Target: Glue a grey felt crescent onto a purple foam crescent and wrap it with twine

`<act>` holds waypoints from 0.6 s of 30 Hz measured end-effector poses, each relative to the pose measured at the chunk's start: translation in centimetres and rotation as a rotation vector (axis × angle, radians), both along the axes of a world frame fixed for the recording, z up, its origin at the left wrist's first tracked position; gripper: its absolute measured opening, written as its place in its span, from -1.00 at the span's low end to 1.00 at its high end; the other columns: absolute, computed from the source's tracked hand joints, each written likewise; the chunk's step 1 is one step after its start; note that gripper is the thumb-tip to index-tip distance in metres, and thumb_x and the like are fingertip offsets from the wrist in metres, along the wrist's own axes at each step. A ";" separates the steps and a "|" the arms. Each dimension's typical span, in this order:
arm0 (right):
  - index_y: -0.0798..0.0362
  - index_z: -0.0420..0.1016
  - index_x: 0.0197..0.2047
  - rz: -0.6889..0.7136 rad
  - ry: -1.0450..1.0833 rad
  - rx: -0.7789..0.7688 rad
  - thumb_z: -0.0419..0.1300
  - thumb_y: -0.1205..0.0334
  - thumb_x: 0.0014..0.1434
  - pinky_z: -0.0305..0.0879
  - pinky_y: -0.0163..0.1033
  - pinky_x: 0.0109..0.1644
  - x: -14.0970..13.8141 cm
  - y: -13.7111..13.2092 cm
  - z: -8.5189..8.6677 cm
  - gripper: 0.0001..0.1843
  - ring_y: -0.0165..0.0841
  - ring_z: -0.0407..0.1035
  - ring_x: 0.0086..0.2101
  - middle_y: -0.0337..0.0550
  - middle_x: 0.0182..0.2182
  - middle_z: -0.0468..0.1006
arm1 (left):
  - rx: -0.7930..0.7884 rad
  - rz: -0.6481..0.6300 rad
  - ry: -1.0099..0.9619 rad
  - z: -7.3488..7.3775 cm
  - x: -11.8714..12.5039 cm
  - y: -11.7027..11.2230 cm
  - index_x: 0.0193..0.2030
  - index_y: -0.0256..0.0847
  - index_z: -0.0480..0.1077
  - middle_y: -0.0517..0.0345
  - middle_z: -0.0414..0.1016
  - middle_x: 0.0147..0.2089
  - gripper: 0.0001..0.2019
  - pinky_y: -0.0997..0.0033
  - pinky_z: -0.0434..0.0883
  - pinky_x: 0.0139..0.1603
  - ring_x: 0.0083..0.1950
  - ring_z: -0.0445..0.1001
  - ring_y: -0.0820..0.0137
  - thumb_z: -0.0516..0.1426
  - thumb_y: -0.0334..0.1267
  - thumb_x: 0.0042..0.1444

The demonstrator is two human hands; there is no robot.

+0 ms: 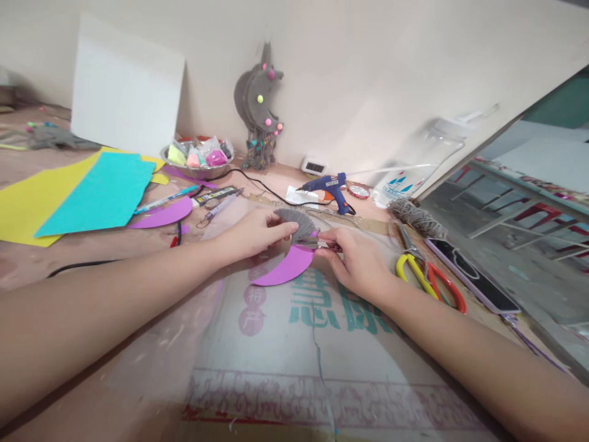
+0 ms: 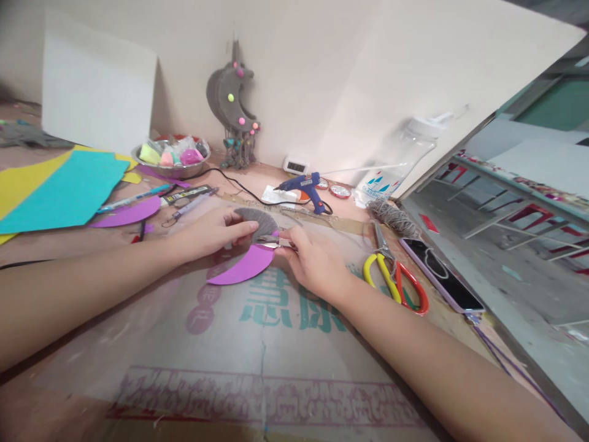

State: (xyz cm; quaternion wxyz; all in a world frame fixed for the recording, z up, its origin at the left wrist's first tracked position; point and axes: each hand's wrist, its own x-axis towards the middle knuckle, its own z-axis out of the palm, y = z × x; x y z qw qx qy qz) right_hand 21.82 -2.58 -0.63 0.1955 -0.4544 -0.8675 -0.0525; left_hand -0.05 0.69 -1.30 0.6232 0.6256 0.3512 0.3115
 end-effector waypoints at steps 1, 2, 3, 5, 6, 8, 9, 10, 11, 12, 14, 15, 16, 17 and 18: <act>0.11 0.37 -0.13 -0.003 -0.008 0.002 0.00 0.08 0.24 0.27 -0.18 -0.28 0.0 0.0 0.0 -0.70 -0.20 0.43 -0.30 0.01 -0.33 0.54 | 0.002 0.005 -0.002 0.0 0.0 0.0 -0.54 -0.21 0.19 0.34 0.08 -0.64 -0.68 0.53 -0.04 -0.70 -0.69 0.03 0.62 0.10 -0.06 0.09; 0.11 0.37 -0.12 -0.006 -0.013 0.003 -0.01 0.08 0.24 0.27 -0.18 -0.28 0.0 0.0 0.1 -0.70 -0.20 0.43 -0.30 0.00 -0.33 0.54 | 0.007 0.009 -0.001 0.1 0.0 0.0 -0.54 -0.21 0.19 0.33 0.09 -0.64 -0.68 0.53 -0.04 -0.69 -0.69 0.04 0.62 0.10 -0.06 0.09; 0.11 0.37 -0.12 -0.008 -0.015 0.005 -0.01 0.09 0.24 0.27 -0.19 -0.29 0.0 0.0 0.1 -0.70 -0.21 0.43 -0.30 0.00 -0.33 0.54 | 0.013 0.011 0.001 0.1 0.0 0.0 -0.54 -0.21 0.20 0.33 0.10 -0.64 -0.68 0.53 -0.03 -0.69 -0.68 0.04 0.62 0.10 -0.06 0.10; 0.10 0.37 -0.11 -0.010 -0.016 0.008 -0.01 0.09 0.24 0.27 -0.19 -0.29 -0.1 0.0 0.1 -0.71 -0.21 0.43 -0.30 -0.01 -0.33 0.54 | 0.019 0.009 0.007 0.2 0.0 0.0 -0.54 -0.22 0.20 0.32 0.10 -0.63 -0.69 0.53 -0.03 -0.69 -0.68 0.05 0.61 0.09 -0.07 0.10; 0.10 0.37 -0.11 -0.010 -0.016 0.009 0.00 0.09 0.24 0.27 -0.20 -0.30 -0.1 0.0 0.1 -0.71 -0.21 0.43 -0.30 -0.01 -0.33 0.54 | 0.020 0.005 0.009 0.2 0.0 0.0 -0.54 -0.22 0.20 0.32 0.09 -0.63 -0.68 0.53 -0.03 -0.69 -0.68 0.05 0.61 0.09 -0.08 0.11; 0.10 0.37 -0.12 -0.009 -0.017 0.010 0.00 0.09 0.24 0.26 -0.20 -0.30 -0.1 0.0 0.0 -0.71 -0.22 0.43 -0.30 -0.01 -0.33 0.54 | 0.026 0.002 0.007 0.2 0.0 0.0 -0.55 -0.22 0.19 0.33 0.08 -0.64 -0.68 0.53 -0.03 -0.69 -0.68 0.04 0.62 0.09 -0.09 0.11; 0.10 0.37 -0.12 -0.009 -0.018 0.010 0.01 0.10 0.24 0.26 -0.20 -0.30 -0.1 0.0 0.0 -0.71 -0.22 0.43 -0.31 -0.01 -0.32 0.55 | 0.025 0.001 0.004 0.2 0.0 0.0 -0.55 -0.22 0.19 0.33 0.08 -0.64 -0.68 0.53 -0.03 -0.69 -0.68 0.04 0.62 0.09 -0.09 0.12; 0.10 0.38 -0.11 -0.009 -0.020 0.008 0.01 0.10 0.24 0.26 -0.20 -0.30 -0.1 0.0 0.0 -0.71 -0.22 0.43 -0.31 -0.01 -0.33 0.55 | 0.023 0.000 0.000 0.2 0.0 0.0 -0.54 -0.22 0.19 0.33 0.09 -0.63 -0.69 0.53 -0.02 -0.69 -0.68 0.05 0.62 0.09 -0.09 0.11; 0.10 0.38 -0.11 -0.007 -0.023 0.008 0.01 0.10 0.24 0.26 -0.20 -0.31 -0.1 0.0 0.0 -0.71 -0.22 0.43 -0.31 -0.02 -0.33 0.55 | 0.021 -0.003 -0.005 0.1 0.0 0.0 -0.54 -0.22 0.19 0.33 0.09 -0.63 -0.69 0.54 -0.02 -0.69 -0.68 0.05 0.62 0.09 -0.09 0.11; 0.10 0.38 -0.11 -0.002 -0.027 0.009 0.01 0.11 0.24 0.26 -0.20 -0.31 -0.1 0.0 0.0 -0.72 -0.22 0.43 -0.32 -0.02 -0.33 0.55 | 0.020 -0.008 -0.007 0.1 0.0 0.0 -0.54 -0.22 0.18 0.32 0.09 -0.63 -0.69 0.54 -0.02 -0.69 -0.68 0.05 0.62 0.09 -0.09 0.11; 0.10 0.38 -0.12 0.009 -0.033 0.016 0.00 0.11 0.24 0.27 -0.21 -0.32 -0.1 0.0 0.0 -0.72 -0.23 0.43 -0.33 -0.03 -0.34 0.55 | 0.028 -0.015 -0.002 0.0 0.0 0.1 -0.55 -0.22 0.17 0.33 0.09 -0.64 -0.68 0.54 -0.01 -0.69 -0.68 0.05 0.62 0.09 -0.09 0.12; 0.10 0.38 -0.13 0.014 -0.035 0.021 0.00 0.11 0.25 0.27 -0.21 -0.32 -0.1 0.0 0.0 -0.72 -0.24 0.43 -0.34 -0.04 -0.35 0.55 | 0.036 -0.016 0.003 0.0 0.0 0.1 -0.55 -0.22 0.16 0.33 0.08 -0.64 -0.67 0.55 -0.01 -0.69 -0.69 0.05 0.62 0.09 -0.09 0.12; 0.10 0.38 -0.14 0.018 -0.037 0.029 -0.01 0.11 0.25 0.27 -0.22 -0.33 -0.1 0.0 0.0 -0.73 -0.25 0.43 -0.35 -0.05 -0.36 0.55 | 0.044 -0.016 0.006 0.1 0.0 0.1 -0.55 -0.22 0.16 0.33 0.08 -0.64 -0.67 0.55 -0.01 -0.69 -0.69 0.04 0.62 0.08 -0.09 0.12; 0.11 0.38 -0.14 0.023 -0.040 0.040 0.00 0.11 0.25 0.27 -0.22 -0.34 -0.2 0.0 0.1 -0.73 -0.25 0.43 -0.36 -0.05 -0.37 0.55 | 0.050 -0.016 0.010 0.1 0.0 0.0 -0.55 -0.22 0.16 0.33 0.08 -0.64 -0.67 0.55 -0.01 -0.69 -0.69 0.04 0.63 0.08 -0.10 0.12; 0.11 0.38 -0.15 0.027 -0.043 0.053 0.00 0.12 0.25 0.26 -0.23 -0.35 -0.2 0.0 0.1 -0.74 -0.26 0.43 -0.37 -0.05 -0.38 0.55 | 0.056 -0.013 0.013 0.1 0.0 0.0 -0.55 -0.23 0.16 0.33 0.08 -0.64 -0.67 0.56 -0.01 -0.69 -0.69 0.04 0.63 0.08 -0.10 0.12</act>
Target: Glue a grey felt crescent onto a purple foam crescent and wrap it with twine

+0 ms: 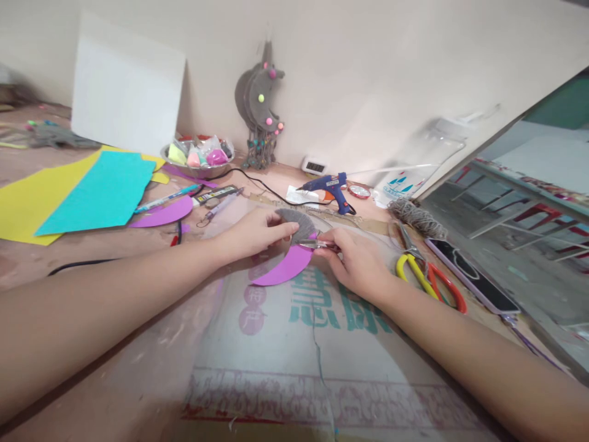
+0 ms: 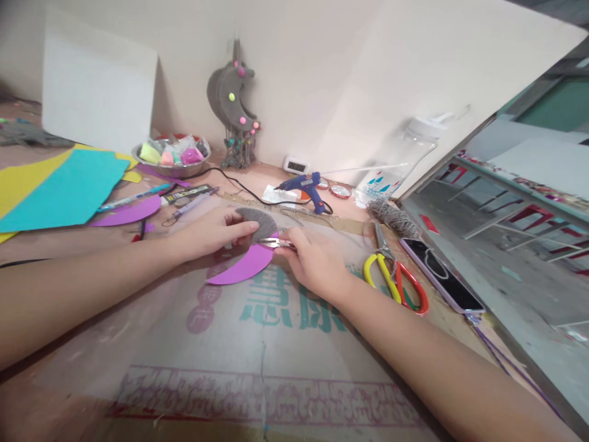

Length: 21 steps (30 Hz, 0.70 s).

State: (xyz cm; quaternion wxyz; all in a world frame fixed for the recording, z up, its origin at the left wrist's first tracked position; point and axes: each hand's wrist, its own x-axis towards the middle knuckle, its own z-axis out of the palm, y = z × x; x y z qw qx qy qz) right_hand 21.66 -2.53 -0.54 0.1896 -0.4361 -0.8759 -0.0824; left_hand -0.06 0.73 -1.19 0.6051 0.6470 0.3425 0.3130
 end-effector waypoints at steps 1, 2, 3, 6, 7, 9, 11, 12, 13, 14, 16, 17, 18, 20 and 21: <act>0.11 0.38 -0.16 0.005 -0.004 0.013 0.00 0.13 0.25 0.26 -0.23 -0.35 0.0 0.0 0.0 -0.74 -0.26 0.43 -0.37 -0.05 -0.38 0.55 | 0.004 0.003 0.003 0.0 0.0 0.0 -0.55 -0.23 0.16 0.33 0.08 -0.65 -0.67 0.56 -0.01 -0.69 -0.69 0.04 0.63 0.08 -0.10 0.13; 0.11 0.38 -0.16 0.009 -0.006 0.025 0.00 0.13 0.25 0.27 -0.23 -0.34 0.0 0.0 0.0 -0.75 -0.26 0.43 -0.37 -0.05 -0.38 0.55 | 0.008 0.004 0.006 0.0 0.0 0.0 -0.56 -0.23 0.16 0.33 0.08 -0.65 -0.67 0.56 -0.01 -0.68 -0.68 0.04 0.63 0.08 -0.10 0.13; 0.11 0.38 -0.17 0.013 -0.007 0.032 0.00 0.14 0.25 0.27 -0.23 -0.34 0.0 0.1 0.0 -0.76 -0.26 0.43 -0.36 -0.05 -0.38 0.55 | 0.012 0.006 0.009 0.0 0.0 0.0 -0.56 -0.23 0.16 0.33 0.08 -0.65 -0.67 0.56 -0.01 -0.68 -0.68 0.04 0.63 0.08 -0.10 0.13; 0.09 0.37 -0.16 0.014 0.027 0.028 0.02 0.14 0.24 0.28 -0.23 -0.34 0.2 0.1 -0.2 -0.77 -0.27 0.43 -0.37 -0.06 -0.37 0.55 | 0.021 0.004 0.012 -0.1 0.0 0.1 -0.57 -0.23 0.15 0.33 0.08 -0.65 -0.66 0.56 -0.01 -0.68 -0.68 0.04 0.62 0.07 -0.09 0.13; 0.08 0.37 -0.16 0.012 0.052 0.025 0.03 0.14 0.24 0.28 -0.24 -0.34 0.3 0.0 -0.3 -0.78 -0.28 0.43 -0.37 -0.07 -0.37 0.55 | 0.018 -0.002 0.009 -0.2 0.0 0.1 -0.57 -0.23 0.15 0.33 0.08 -0.65 -0.66 0.56 -0.01 -0.69 -0.68 0.04 0.62 0.07 -0.09 0.13; 0.08 0.36 -0.16 0.005 0.102 0.025 0.05 0.14 0.23 0.27 -0.26 -0.36 0.4 0.0 -0.5 -0.79 -0.30 0.42 -0.39 -0.08 -0.38 0.54 | 0.007 -0.008 0.001 -0.3 0.0 0.1 -0.56 -0.23 0.15 0.33 0.08 -0.66 -0.66 0.56 -0.02 -0.69 -0.69 0.04 0.62 0.06 -0.09 0.14; 0.08 0.35 -0.16 0.002 0.124 0.017 0.06 0.13 0.22 0.27 -0.28 -0.36 0.5 0.0 -0.6 -0.79 -0.31 0.42 -0.39 -0.09 -0.38 0.53 | -0.003 -0.004 -0.005 -0.2 0.0 0.1 -0.55 -0.22 0.16 0.33 0.08 -0.66 -0.66 0.56 -0.03 -0.70 -0.69 0.03 0.62 0.06 -0.08 0.13; 0.08 0.35 -0.16 -0.001 0.121 0.008 0.06 0.12 0.22 0.27 -0.27 -0.35 0.6 0.0 -0.6 -0.78 -0.31 0.42 -0.39 -0.09 -0.38 0.53 | -0.006 0.001 -0.002 -0.2 0.0 0.1 -0.55 -0.22 0.16 0.33 0.08 -0.66 -0.67 0.55 -0.03 -0.71 -0.69 0.03 0.62 0.07 -0.08 0.13; 0.08 0.35 -0.16 -0.001 0.110 -0.002 0.06 0.11 0.22 0.27 -0.27 -0.35 0.6 0.0 -0.5 -0.77 -0.31 0.42 -0.39 -0.09 -0.37 0.53 | -0.008 0.003 0.002 -0.2 0.0 0.0 -0.55 -0.22 0.17 0.33 0.08 -0.66 -0.67 0.55 -0.03 -0.71 -0.69 0.03 0.62 0.07 -0.08 0.13; 0.08 0.35 -0.15 0.000 0.096 -0.010 0.06 0.11 0.22 0.27 -0.26 -0.35 0.6 0.0 -0.5 -0.77 -0.30 0.41 -0.39 -0.08 -0.37 0.53 | -0.010 0.002 0.008 -0.1 0.0 0.0 -0.55 -0.22 0.17 0.34 0.08 -0.67 -0.67 0.55 -0.03 -0.71 -0.70 0.03 0.62 0.07 -0.08 0.13; 0.08 0.35 -0.15 0.005 0.071 -0.013 0.04 0.10 0.22 0.26 -0.25 -0.34 0.6 0.1 -0.4 -0.76 -0.28 0.41 -0.38 -0.07 -0.36 0.53 | -0.012 -0.001 0.010 -0.1 0.0 0.0 -0.55 -0.22 0.18 0.34 0.08 -0.68 -0.67 0.55 -0.03 -0.72 -0.70 0.03 0.62 0.07 -0.07 0.13; 0.08 0.35 -0.15 0.008 0.062 -0.013 0.04 0.10 0.23 0.26 -0.24 -0.33 0.6 0.1 -0.4 -0.75 -0.28 0.41 -0.38 -0.07 -0.36 0.53 | -0.016 -0.003 0.003 -0.1 0.0 0.0 -0.55 -0.22 0.17 0.34 0.08 -0.68 -0.67 0.55 -0.03 -0.72 -0.70 0.03 0.62 0.07 -0.07 0.13; 0.09 0.35 -0.14 0.010 0.058 -0.013 0.03 0.10 0.23 0.26 -0.24 -0.33 0.6 0.1 -0.4 -0.75 -0.28 0.40 -0.37 -0.06 -0.35 0.53 | -0.021 -0.005 -0.006 -0.1 0.0 0.0 -0.55 -0.22 0.17 0.34 0.08 -0.68 -0.67 0.55 -0.03 -0.72 -0.70 0.03 0.62 0.06 -0.08 0.13; 0.09 0.35 -0.15 0.004 0.060 -0.016 0.03 0.09 0.23 0.25 -0.24 -0.33 0.6 0.1 -0.4 -0.75 -0.28 0.40 -0.37 -0.06 -0.35 0.53 | -0.031 -0.005 -0.016 -0.2 0.0 0.0 -0.55 -0.22 0.16 0.35 0.07 -0.67 -0.67 0.55 -0.03 -0.72 -0.70 0.03 0.62 0.07 -0.08 0.13; 0.09 0.35 -0.16 -0.004 0.061 -0.018 0.03 0.09 0.23 0.25 -0.24 -0.33 0.6 0.1 -0.4 -0.75 -0.28 0.40 -0.38 -0.06 -0.36 0.52 | -0.032 -0.002 -0.015 -0.2 0.0 0.0 -0.55 -0.21 0.16 0.35 0.07 -0.67 -0.67 0.55 -0.03 -0.72 -0.70 0.03 0.62 0.07 -0.08 0.13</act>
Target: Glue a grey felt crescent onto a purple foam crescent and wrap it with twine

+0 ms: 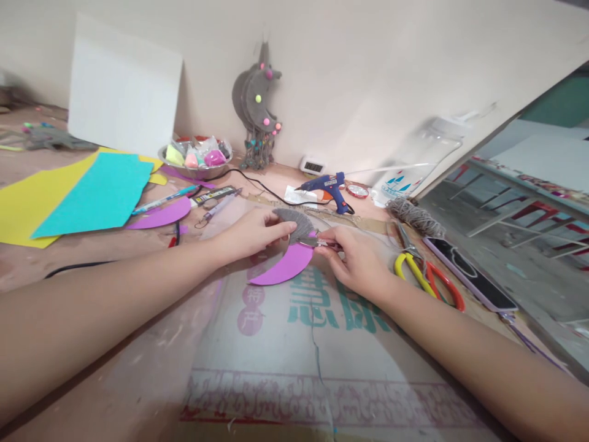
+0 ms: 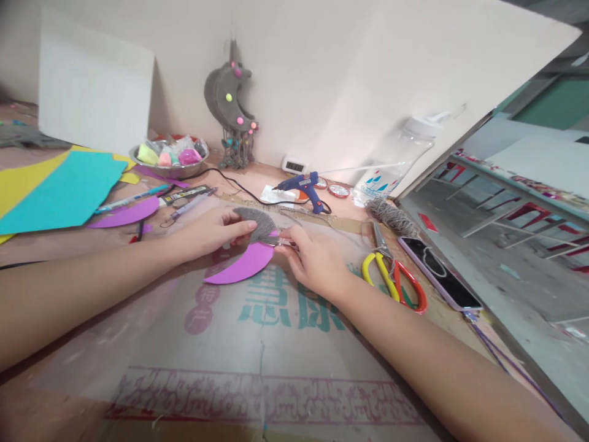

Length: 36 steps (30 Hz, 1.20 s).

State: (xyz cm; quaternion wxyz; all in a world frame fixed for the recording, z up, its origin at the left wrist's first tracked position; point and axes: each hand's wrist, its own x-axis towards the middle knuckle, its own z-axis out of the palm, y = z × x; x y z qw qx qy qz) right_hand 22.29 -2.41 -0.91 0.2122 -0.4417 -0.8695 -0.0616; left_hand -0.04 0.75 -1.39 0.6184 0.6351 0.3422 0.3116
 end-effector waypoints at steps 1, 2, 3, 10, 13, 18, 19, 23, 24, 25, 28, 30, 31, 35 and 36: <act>0.09 0.36 -0.17 -0.007 -0.001 -0.001 0.03 0.09 0.23 0.24 -0.24 -0.33 0.0 0.0 0.0 -0.75 -0.29 0.40 -0.38 -0.07 -0.36 0.52 | 0.000 0.001 0.004 0.0 0.0 0.0 -0.55 -0.21 0.16 0.35 0.07 -0.67 -0.67 0.55 -0.03 -0.72 -0.70 0.04 0.62 0.07 -0.08 0.13; 0.09 0.36 -0.17 -0.010 -0.003 -0.001 0.03 0.08 0.23 0.24 -0.24 -0.34 0.0 0.0 0.0 -0.75 -0.29 0.40 -0.38 -0.07 -0.37 0.52 | 0.001 0.002 0.008 0.0 0.0 0.0 -0.55 -0.21 0.16 0.34 0.08 -0.66 -0.66 0.55 -0.03 -0.72 -0.70 0.04 0.62 0.07 -0.08 0.13; 0.09 0.36 -0.17 -0.010 -0.004 -0.003 0.04 0.09 0.23 0.24 -0.24 -0.34 0.0 0.0 0.0 -0.75 -0.28 0.40 -0.38 -0.07 -0.37 0.52 | 0.000 0.003 0.010 0.0 0.0 0.0 -0.55 -0.21 0.16 0.34 0.08 -0.66 -0.66 0.55 -0.03 -0.72 -0.70 0.03 0.62 0.07 -0.07 0.13; 0.08 0.37 -0.14 0.000 -0.012 -0.013 0.03 0.10 0.23 0.25 -0.25 -0.33 -0.2 0.1 0.1 -0.75 -0.28 0.41 -0.37 -0.06 -0.35 0.54 | 0.004 0.007 0.009 0.1 0.0 0.0 -0.57 -0.23 0.16 0.33 0.09 -0.65 -0.66 0.55 -0.04 -0.72 -0.69 0.04 0.62 0.09 -0.08 0.11; 0.08 0.37 -0.15 0.003 -0.021 0.011 0.02 0.11 0.24 0.25 -0.24 -0.33 -0.3 0.1 0.1 -0.75 -0.27 0.42 -0.36 -0.06 -0.36 0.54 | 0.016 0.007 0.023 0.1 -0.1 0.1 -0.57 -0.22 0.16 0.33 0.10 -0.65 -0.66 0.56 -0.03 -0.72 -0.69 0.05 0.62 0.08 -0.08 0.12; 0.07 0.36 -0.17 -0.011 0.031 0.028 0.03 0.11 0.24 0.27 -0.23 -0.31 -0.2 0.1 0.0 -0.78 -0.27 0.42 -0.36 -0.07 -0.36 0.54 | 0.010 0.014 0.023 0.1 0.0 0.0 -0.57 -0.23 0.17 0.33 0.10 -0.65 -0.65 0.57 -0.04 -0.72 -0.69 0.05 0.62 0.08 -0.07 0.12; 0.07 0.35 -0.16 -0.006 0.076 0.025 0.03 0.11 0.24 0.28 -0.23 -0.31 -0.1 0.0 -0.1 -0.77 -0.28 0.42 -0.36 -0.07 -0.36 0.53 | 0.008 0.017 0.016 0.0 0.0 0.0 -0.56 -0.23 0.18 0.33 0.11 -0.65 -0.65 0.57 -0.03 -0.72 -0.69 0.05 0.62 0.08 -0.06 0.11; 0.07 0.32 -0.10 0.004 0.246 -0.064 0.10 0.05 0.17 0.30 -0.24 -0.30 -0.1 0.0 -0.3 -0.69 -0.31 0.40 -0.36 -0.08 -0.30 0.52 | 0.014 0.037 0.011 -0.2 0.0 0.1 -0.55 -0.23 0.21 0.32 0.13 -0.65 -0.65 0.58 -0.01 -0.72 -0.70 0.06 0.62 0.08 -0.02 0.11; 0.07 0.34 -0.13 -0.007 0.269 -0.112 0.14 0.02 0.14 0.29 -0.25 -0.31 -0.2 0.0 -0.3 -0.68 -0.33 0.38 -0.37 -0.10 -0.31 0.51 | 0.021 0.039 0.018 -0.2 -0.1 0.2 -0.55 -0.23 0.22 0.31 0.13 -0.65 -0.64 0.58 0.00 -0.72 -0.70 0.07 0.62 0.07 -0.01 0.11; 0.06 0.37 -0.18 -0.025 0.290 -0.170 0.17 0.00 0.11 0.27 -0.26 -0.33 -0.3 0.1 -0.3 -0.67 -0.34 0.36 -0.40 -0.14 -0.35 0.50 | 0.031 0.041 0.029 -0.2 -0.1 0.3 -0.54 -0.23 0.22 0.31 0.15 -0.64 -0.64 0.57 0.00 -0.72 -0.71 0.07 0.62 0.07 0.00 0.11; 0.08 0.44 -0.35 -0.062 0.391 -0.386 0.19 0.00 0.08 0.19 -0.31 -0.41 -0.9 0.3 0.0 -0.71 -0.42 0.27 -0.49 -0.24 -0.49 0.44 | 0.060 0.036 0.065 -0.2 -0.2 0.3 -0.53 -0.22 0.23 0.30 0.15 -0.65 -0.63 0.56 0.04 -0.72 -0.71 0.09 0.61 0.06 0.03 0.11; 0.09 0.44 -0.41 -0.071 0.491 -0.538 0.16 0.01 0.10 0.13 -0.34 -0.48 -1.3 0.3 0.3 -0.71 -0.47 0.20 -0.55 -0.29 -0.57 0.37 | 0.083 0.023 0.077 -0.1 -0.2 0.3 -0.53 -0.22 0.23 0.32 0.13 -0.66 -0.63 0.57 0.04 -0.71 -0.71 0.07 0.62 0.06 0.03 0.11; 0.09 0.44 -0.43 -0.077 0.537 -0.599 0.14 0.00 0.11 0.10 -0.35 -0.51 -1.5 0.2 0.4 -0.69 -0.48 0.17 -0.57 -0.31 -0.60 0.33 | 0.093 0.015 0.079 -0.1 -0.2 0.2 -0.52 -0.22 0.23 0.33 0.11 -0.66 -0.63 0.57 0.03 -0.71 -0.71 0.06 0.62 0.06 0.03 0.11; 0.08 0.39 -0.46 -0.121 0.639 -0.669 0.12 -0.05 0.12 -0.02 -0.36 -0.58 -1.7 -0.1 0.7 -0.64 -0.52 0.06 -0.64 -0.37 -0.67 0.19 | 0.147 0.008 0.136 0.2 0.0 -0.1 -0.46 -0.24 0.28 0.31 0.19 -0.63 -0.68 0.58 0.06 -0.70 -0.68 0.12 0.60 0.07 0.00 0.10; 0.08 0.39 -0.47 -0.129 0.641 -0.660 0.13 -0.05 0.12 -0.04 -0.36 -0.59 -1.6 -0.1 0.7 -0.64 -0.52 0.05 -0.64 -0.37 -0.67 0.18 | 0.188 0.011 0.168 0.3 0.0 -0.2 -0.45 -0.24 0.29 0.29 0.23 -0.61 -0.70 0.59 0.09 -0.68 -0.66 0.16 0.60 0.09 -0.03 0.09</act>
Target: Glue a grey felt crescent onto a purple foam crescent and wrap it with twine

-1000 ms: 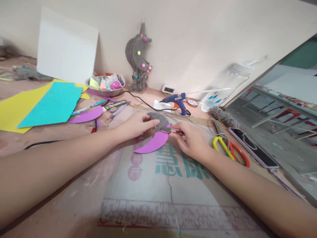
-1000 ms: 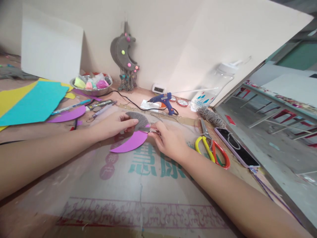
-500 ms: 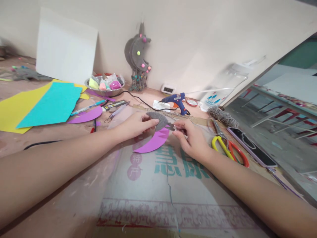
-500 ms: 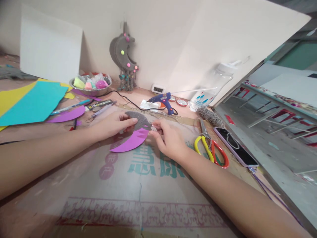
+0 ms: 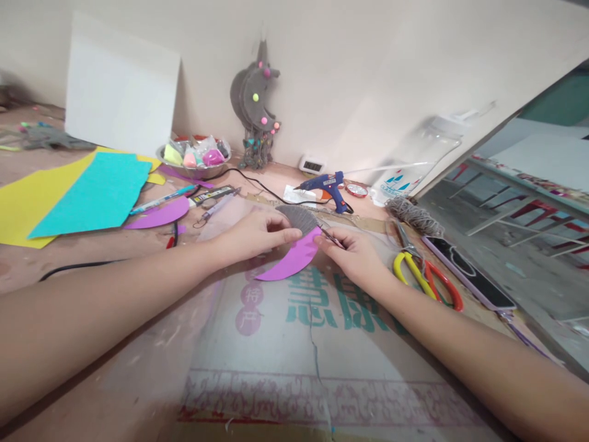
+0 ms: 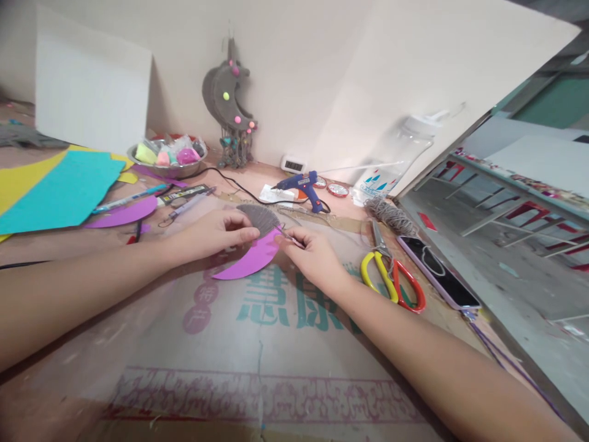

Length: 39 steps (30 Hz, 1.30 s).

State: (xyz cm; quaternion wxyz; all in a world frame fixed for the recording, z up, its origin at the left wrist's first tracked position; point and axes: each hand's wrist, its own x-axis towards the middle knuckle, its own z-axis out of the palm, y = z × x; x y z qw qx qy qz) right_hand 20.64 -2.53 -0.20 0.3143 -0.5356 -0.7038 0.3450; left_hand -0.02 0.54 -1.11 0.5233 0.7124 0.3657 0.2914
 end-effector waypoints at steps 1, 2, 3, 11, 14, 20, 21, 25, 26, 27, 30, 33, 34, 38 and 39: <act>0.07 0.38 -0.47 -0.007 -0.007 0.005 0.13 -0.06 0.12 -0.04 -0.36 -0.59 0.0 0.0 0.0 -0.64 -0.52 0.05 -0.64 -0.37 -0.68 0.17 | 0.051 0.003 0.034 0.1 0.0 0.0 -0.46 -0.25 0.31 0.28 0.27 -0.58 -0.72 0.59 0.12 -0.66 -0.63 0.20 0.59 0.10 -0.06 0.07; 0.07 0.37 -0.48 -0.011 -0.013 0.008 0.13 -0.06 0.12 -0.05 -0.36 -0.59 0.0 0.0 -0.1 -0.64 -0.52 0.05 -0.64 -0.38 -0.68 0.17 | 0.104 0.007 0.062 0.2 0.1 -0.1 -0.47 -0.26 0.32 0.26 0.29 -0.56 -0.74 0.59 0.14 -0.63 -0.60 0.22 0.59 0.11 -0.09 0.06; 0.07 0.37 -0.49 -0.012 -0.017 0.010 0.12 -0.06 0.12 -0.04 -0.35 -0.58 0.1 0.0 -0.1 -0.64 -0.52 0.06 -0.64 -0.38 -0.68 0.17 | 0.146 0.011 0.080 0.2 0.1 -0.1 -0.49 -0.26 0.32 0.26 0.30 -0.55 -0.75 0.60 0.16 -0.61 -0.58 0.24 0.58 0.11 -0.12 0.06; 0.07 0.36 -0.49 0.007 -0.013 0.034 0.12 -0.04 0.13 -0.02 -0.34 -0.56 0.0 0.0 -0.2 -0.65 -0.51 0.08 -0.62 -0.36 -0.66 0.19 | 0.168 0.009 0.085 0.4 0.1 0.1 -0.48 -0.27 0.32 0.26 0.30 -0.56 -0.81 0.60 0.20 -0.56 -0.55 0.27 0.57 0.08 -0.21 0.06; 0.07 0.36 -0.49 0.011 -0.006 0.048 0.12 -0.03 0.13 -0.03 -0.35 -0.56 0.0 0.0 -0.1 -0.66 -0.51 0.05 -0.61 -0.36 -0.65 0.18 | 0.093 -0.013 0.065 0.6 0.1 -0.1 -0.50 -0.25 0.29 0.26 0.30 -0.57 -0.76 0.60 0.17 -0.62 -0.60 0.25 0.57 0.03 -0.17 0.11; 0.06 0.36 -0.49 0.012 -0.002 0.046 0.13 -0.03 0.12 -0.04 -0.35 -0.57 0.1 0.0 -0.2 -0.67 -0.51 0.05 -0.61 -0.36 -0.65 0.18 | 0.100 0.007 0.108 0.5 0.0 -0.2 -0.52 -0.25 0.27 0.28 0.28 -0.63 -0.73 0.61 0.11 -0.70 -0.69 0.18 0.62 0.06 -0.13 0.11; 0.06 0.36 -0.49 0.013 0.003 0.044 0.13 -0.02 0.12 -0.03 -0.35 -0.57 0.1 0.0 -0.2 -0.67 -0.51 0.05 -0.61 -0.36 -0.65 0.18 | 0.102 0.006 0.115 0.4 0.0 -0.1 -0.51 -0.25 0.28 0.28 0.28 -0.63 -0.73 0.61 0.12 -0.71 -0.69 0.19 0.62 0.06 -0.13 0.11; 0.06 0.35 -0.48 0.009 0.017 0.028 0.13 -0.03 0.12 -0.01 -0.35 -0.56 0.1 0.0 -0.2 -0.67 -0.51 0.06 -0.61 -0.36 -0.64 0.19 | 0.098 -0.009 0.109 0.5 0.0 -0.1 -0.51 -0.25 0.29 0.26 0.30 -0.62 -0.74 0.61 0.14 -0.72 -0.69 0.22 0.60 0.05 -0.15 0.12; 0.07 0.34 -0.49 0.007 0.016 0.029 0.13 -0.03 0.12 -0.02 -0.35 -0.56 0.0 0.0 -0.2 -0.66 -0.52 0.06 -0.61 -0.36 -0.65 0.18 | 0.092 -0.012 0.104 0.6 0.0 -0.2 -0.51 -0.25 0.28 0.27 0.30 -0.63 -0.74 0.61 0.14 -0.72 -0.69 0.21 0.60 0.04 -0.15 0.12; 0.07 0.34 -0.49 0.005 0.014 0.032 0.13 -0.03 0.12 -0.03 -0.36 -0.56 0.0 0.0 -0.2 -0.66 -0.52 0.04 -0.61 -0.37 -0.65 0.18 | 0.081 -0.015 0.099 0.6 0.0 -0.2 -0.51 -0.24 0.28 0.28 0.28 -0.64 -0.75 0.61 0.13 -0.73 -0.70 0.20 0.60 0.04 -0.16 0.12; 0.07 0.34 -0.50 0.009 0.010 0.042 0.12 -0.03 0.13 -0.03 -0.36 -0.57 0.0 0.0 -0.1 -0.65 -0.52 0.03 -0.61 -0.36 -0.65 0.17 | 0.043 -0.019 0.070 0.7 0.0 -0.4 -0.50 -0.24 0.26 0.30 0.25 -0.64 -0.76 0.61 0.10 -0.75 -0.72 0.17 0.61 0.04 -0.17 0.12; 0.07 0.36 -0.49 0.007 0.005 0.046 0.12 -0.04 0.12 -0.01 -0.36 -0.56 0.1 0.1 -0.2 -0.65 -0.51 0.06 -0.61 -0.35 -0.65 0.20 | 0.046 -0.014 0.042 0.6 0.0 -0.3 -0.50 -0.24 0.27 0.28 0.26 -0.61 -0.77 0.61 0.11 -0.73 -0.68 0.20 0.60 0.04 -0.19 0.12; 0.07 0.36 -0.49 0.005 0.002 0.046 0.12 -0.04 0.12 -0.01 -0.36 -0.56 0.1 0.1 -0.2 -0.65 -0.51 0.07 -0.61 -0.35 -0.65 0.20 | 0.055 -0.011 0.034 0.6 0.0 -0.3 -0.51 -0.25 0.28 0.27 0.27 -0.60 -0.77 0.61 0.13 -0.71 -0.66 0.21 0.60 0.04 -0.19 0.12; 0.06 0.39 -0.46 0.012 -0.007 0.032 0.12 -0.04 0.13 -0.04 -0.36 -0.59 0.2 0.1 -0.3 -0.66 -0.51 0.06 -0.64 -0.36 -0.66 0.18 | 0.025 0.022 -0.003 0.6 0.0 -0.2 -0.51 -0.25 0.27 0.27 0.26 -0.60 -0.73 0.60 0.16 -0.67 -0.63 0.23 0.58 0.03 -0.15 0.14; 0.06 0.39 -0.45 0.017 -0.011 0.027 0.12 -0.04 0.13 -0.04 -0.36 -0.59 0.2 0.2 -0.3 -0.66 -0.51 0.06 -0.64 -0.36 -0.67 0.18 | -0.008 0.032 -0.009 0.7 0.0 -0.2 -0.50 -0.24 0.26 0.28 0.24 -0.62 -0.72 0.59 0.14 -0.69 -0.65 0.21 0.58 0.03 -0.13 0.14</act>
